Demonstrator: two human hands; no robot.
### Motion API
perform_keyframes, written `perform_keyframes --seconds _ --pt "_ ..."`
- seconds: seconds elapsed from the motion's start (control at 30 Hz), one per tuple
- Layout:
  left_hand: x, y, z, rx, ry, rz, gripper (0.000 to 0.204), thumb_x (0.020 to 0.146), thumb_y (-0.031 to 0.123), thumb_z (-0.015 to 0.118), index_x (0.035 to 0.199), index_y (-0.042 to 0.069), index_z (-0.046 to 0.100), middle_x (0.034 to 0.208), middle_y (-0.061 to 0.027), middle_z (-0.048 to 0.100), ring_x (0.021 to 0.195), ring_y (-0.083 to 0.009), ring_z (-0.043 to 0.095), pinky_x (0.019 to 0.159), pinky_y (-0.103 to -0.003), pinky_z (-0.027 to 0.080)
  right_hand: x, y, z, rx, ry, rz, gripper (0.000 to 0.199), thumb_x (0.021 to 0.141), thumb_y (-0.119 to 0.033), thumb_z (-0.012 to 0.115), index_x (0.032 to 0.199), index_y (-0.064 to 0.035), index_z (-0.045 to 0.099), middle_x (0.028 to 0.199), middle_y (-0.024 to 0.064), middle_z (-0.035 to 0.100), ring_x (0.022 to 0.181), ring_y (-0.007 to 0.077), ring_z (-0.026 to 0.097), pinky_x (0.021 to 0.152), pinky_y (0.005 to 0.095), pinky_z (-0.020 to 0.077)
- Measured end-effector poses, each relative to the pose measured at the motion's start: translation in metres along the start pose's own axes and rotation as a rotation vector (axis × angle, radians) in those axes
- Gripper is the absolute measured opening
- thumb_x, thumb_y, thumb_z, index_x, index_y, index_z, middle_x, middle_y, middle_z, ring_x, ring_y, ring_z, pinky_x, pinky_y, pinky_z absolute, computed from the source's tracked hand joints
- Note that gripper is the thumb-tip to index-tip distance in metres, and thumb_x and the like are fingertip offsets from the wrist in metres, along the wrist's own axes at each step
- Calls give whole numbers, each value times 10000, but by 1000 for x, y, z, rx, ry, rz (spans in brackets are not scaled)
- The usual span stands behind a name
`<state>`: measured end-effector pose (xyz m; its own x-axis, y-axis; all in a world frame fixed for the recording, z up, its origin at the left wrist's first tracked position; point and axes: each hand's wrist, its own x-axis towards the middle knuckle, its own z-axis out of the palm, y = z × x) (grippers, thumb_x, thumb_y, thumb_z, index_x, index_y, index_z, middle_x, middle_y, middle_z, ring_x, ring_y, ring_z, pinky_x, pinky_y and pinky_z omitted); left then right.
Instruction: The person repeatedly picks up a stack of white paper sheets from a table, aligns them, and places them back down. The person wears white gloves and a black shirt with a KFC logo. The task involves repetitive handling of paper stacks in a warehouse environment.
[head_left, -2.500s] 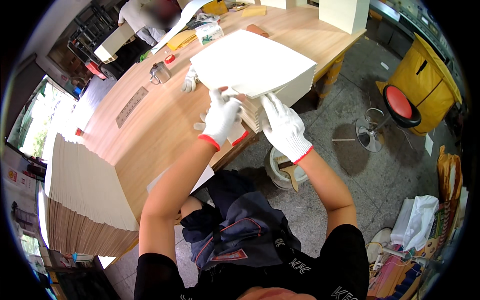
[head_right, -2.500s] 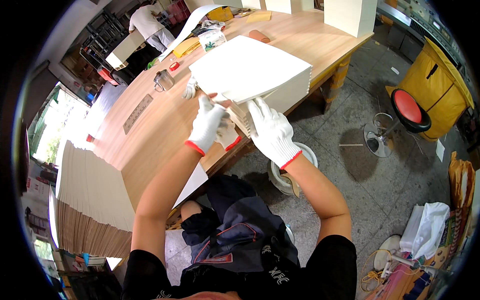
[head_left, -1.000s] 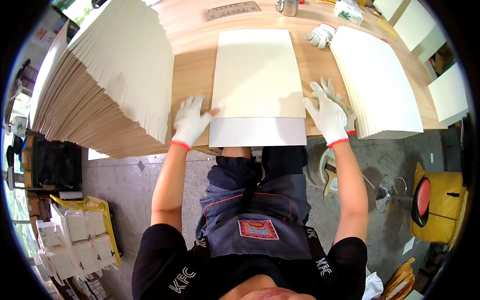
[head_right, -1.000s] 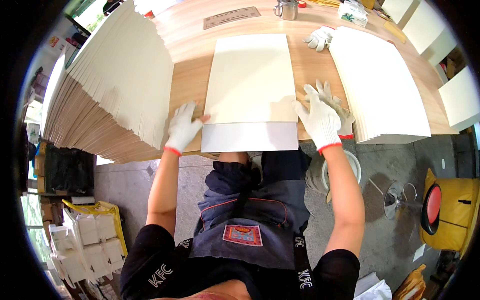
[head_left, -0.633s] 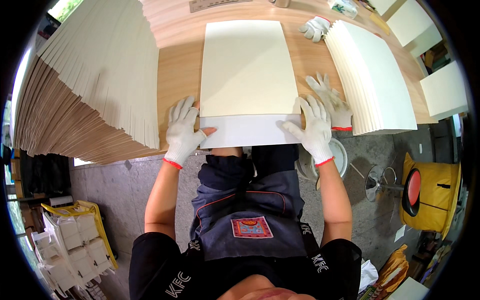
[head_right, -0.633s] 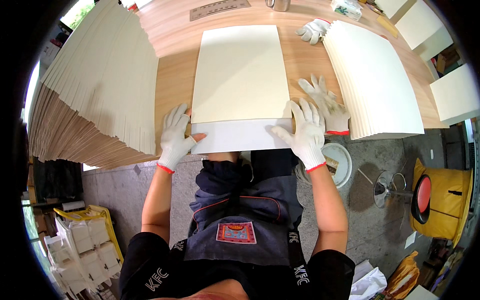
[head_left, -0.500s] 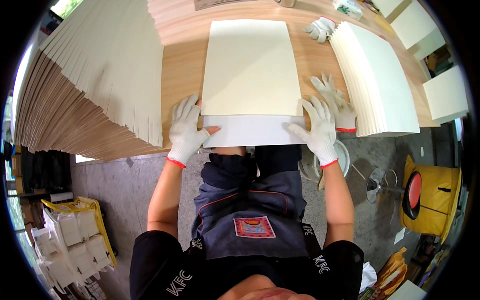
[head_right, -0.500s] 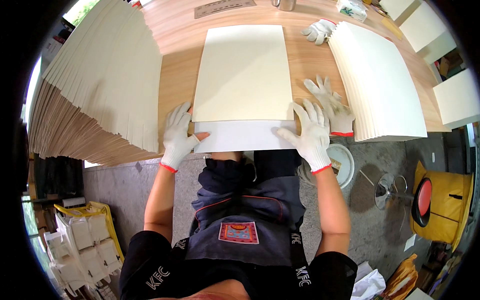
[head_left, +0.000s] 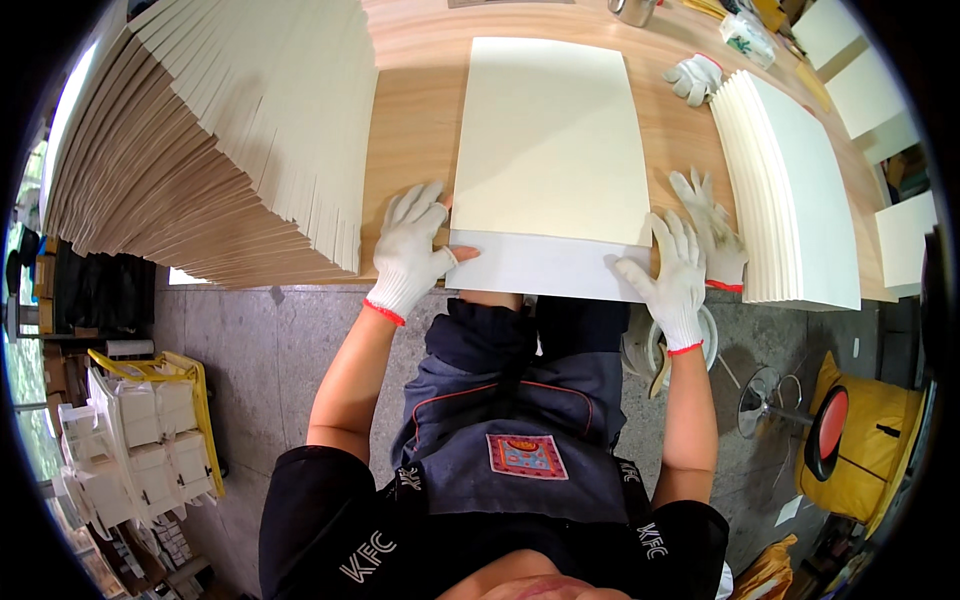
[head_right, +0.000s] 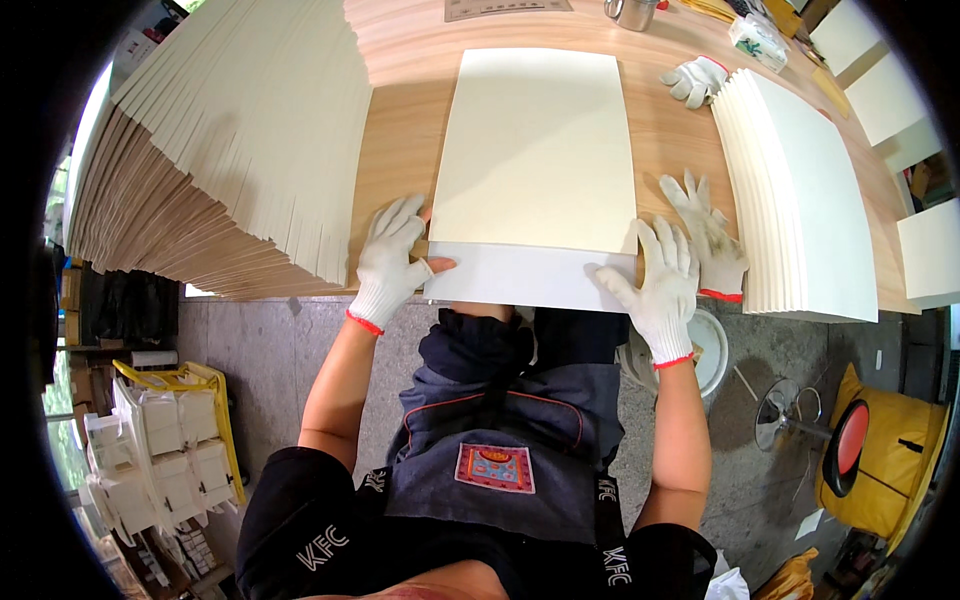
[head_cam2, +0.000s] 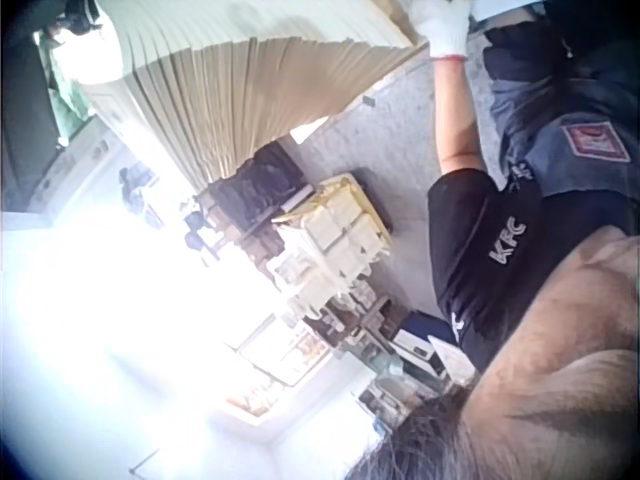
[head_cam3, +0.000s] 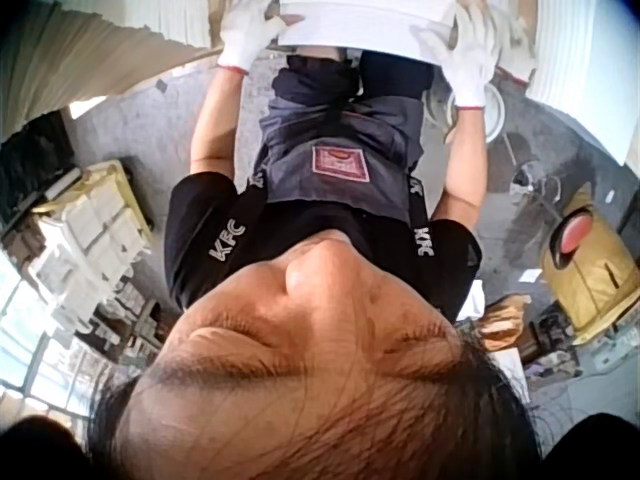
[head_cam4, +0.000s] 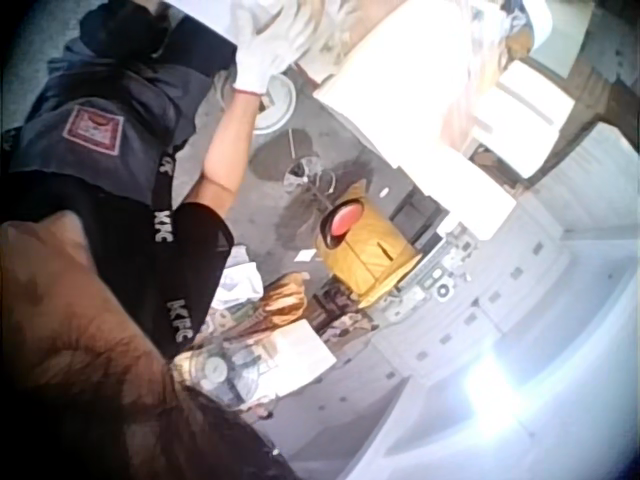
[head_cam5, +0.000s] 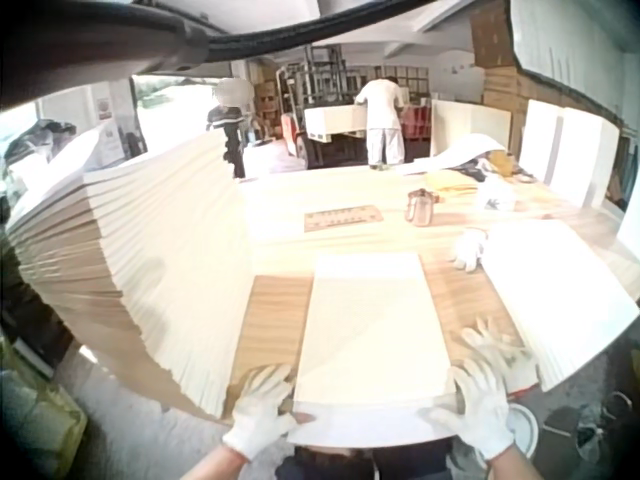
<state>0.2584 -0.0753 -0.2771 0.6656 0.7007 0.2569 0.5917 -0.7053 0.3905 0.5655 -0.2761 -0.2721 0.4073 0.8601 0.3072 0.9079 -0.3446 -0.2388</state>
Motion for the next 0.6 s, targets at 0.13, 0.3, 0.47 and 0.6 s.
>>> perform_keyframes --seconds 0.13,0.3,0.47,0.6 --pt "10 5 -9 79 -110 -22 831 687 452 824 1358 48 543 1509 -180 406 1405 -398 326 1152 -465 297 -2 2 4 -23 20 -4 819 770 -639 678 1350 -76 550 1414 200 506 1344 407 414 1093 536 305" --pt "15 3 -13 106 -175 -31 848 685 498 811 1357 56 542 1532 -153 379 1414 -397 302 1156 -481 284 -1 2 5 -51 22 -16 829 776 -647 670 1359 -71 541 1411 198 508 1343 395 418 1088 538 310" --pt "14 -8 -4 135 -123 44 869 683 554 794 1355 61 548 1539 -136 375 1418 -387 288 1160 -488 271 -1 1 3 -44 23 -17 836 778 -649 670 1367 -70 537 1415 187 508 1345 388 419 1093 539 310" --pt "13 -8 -4 107 -101 47 865 676 546 803 1345 53 560 1523 -139 403 1409 -381 311 1166 -484 263 2 2 3 -29 8 -16 836 775 -644 675 1362 -64 542 1416 185 508 1348 392 415 1101 538 306"
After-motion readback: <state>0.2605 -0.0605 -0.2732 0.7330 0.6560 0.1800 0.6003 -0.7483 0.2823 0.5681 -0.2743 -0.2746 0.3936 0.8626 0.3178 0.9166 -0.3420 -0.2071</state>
